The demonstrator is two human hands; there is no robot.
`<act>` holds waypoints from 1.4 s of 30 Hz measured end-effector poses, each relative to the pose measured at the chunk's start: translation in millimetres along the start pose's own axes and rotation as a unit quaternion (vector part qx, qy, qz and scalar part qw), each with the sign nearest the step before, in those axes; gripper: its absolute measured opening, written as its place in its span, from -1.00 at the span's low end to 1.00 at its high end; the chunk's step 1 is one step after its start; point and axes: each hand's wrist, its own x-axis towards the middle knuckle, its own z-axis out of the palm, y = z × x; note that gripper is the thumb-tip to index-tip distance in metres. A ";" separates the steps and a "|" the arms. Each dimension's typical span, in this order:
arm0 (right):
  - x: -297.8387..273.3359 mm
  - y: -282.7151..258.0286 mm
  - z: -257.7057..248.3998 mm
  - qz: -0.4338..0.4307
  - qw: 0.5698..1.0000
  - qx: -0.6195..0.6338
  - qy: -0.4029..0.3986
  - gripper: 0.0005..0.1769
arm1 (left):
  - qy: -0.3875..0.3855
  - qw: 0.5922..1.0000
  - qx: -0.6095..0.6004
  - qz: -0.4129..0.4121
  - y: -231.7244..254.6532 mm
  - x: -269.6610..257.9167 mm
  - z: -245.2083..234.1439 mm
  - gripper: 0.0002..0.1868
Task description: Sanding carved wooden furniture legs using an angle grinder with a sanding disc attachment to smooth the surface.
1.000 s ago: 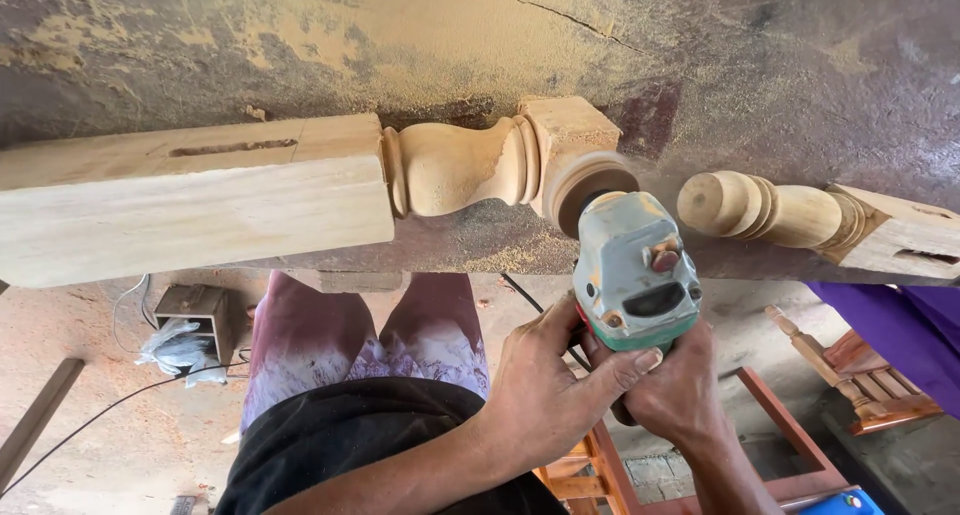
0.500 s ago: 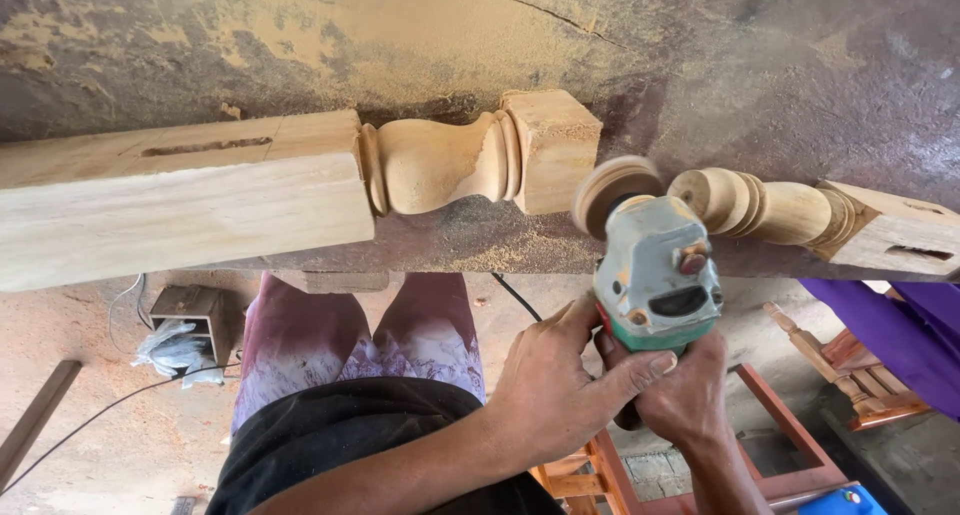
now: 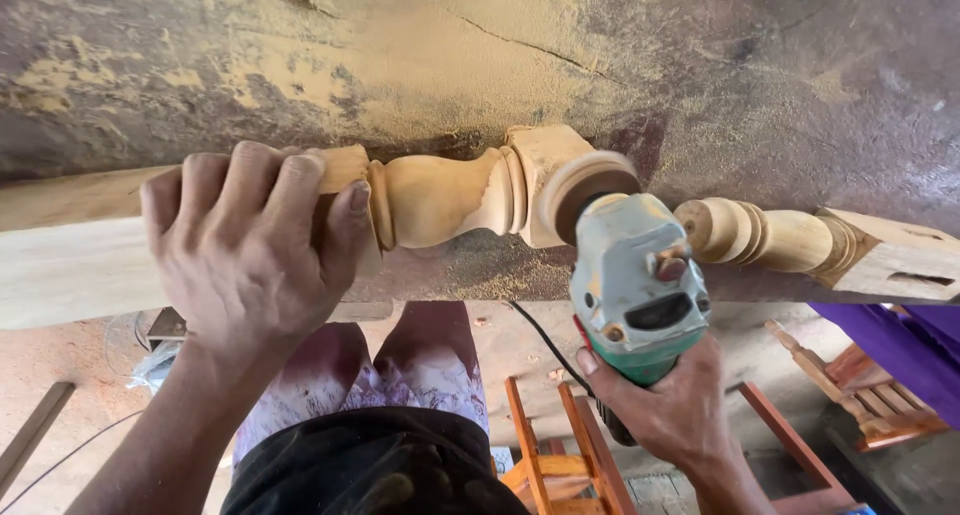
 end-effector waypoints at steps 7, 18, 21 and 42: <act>5.6 -9.5 -1.3 -0.004 0.999 -0.021 -0.047 -0.63 | -0.003 1.000 -0.002 0.001 12.4 13.9 -21.9 -0.60; 0.8 12.2 -14.4 0.014 0.999 -0.049 0.009 -0.58 | -0.009 1.000 -0.006 0.000 11.6 7.9 -21.3 -0.63; 0.4 14.7 -19.5 0.017 0.999 -0.043 0.011 -0.63 | -0.005 1.000 0.002 0.001 13.2 10.4 -22.2 -0.63; 4.5 -7.3 -7.8 0.034 0.998 -0.052 -0.022 -0.60 | -0.014 1.000 -0.006 -0.008 16.1 16.9 -29.5 -0.74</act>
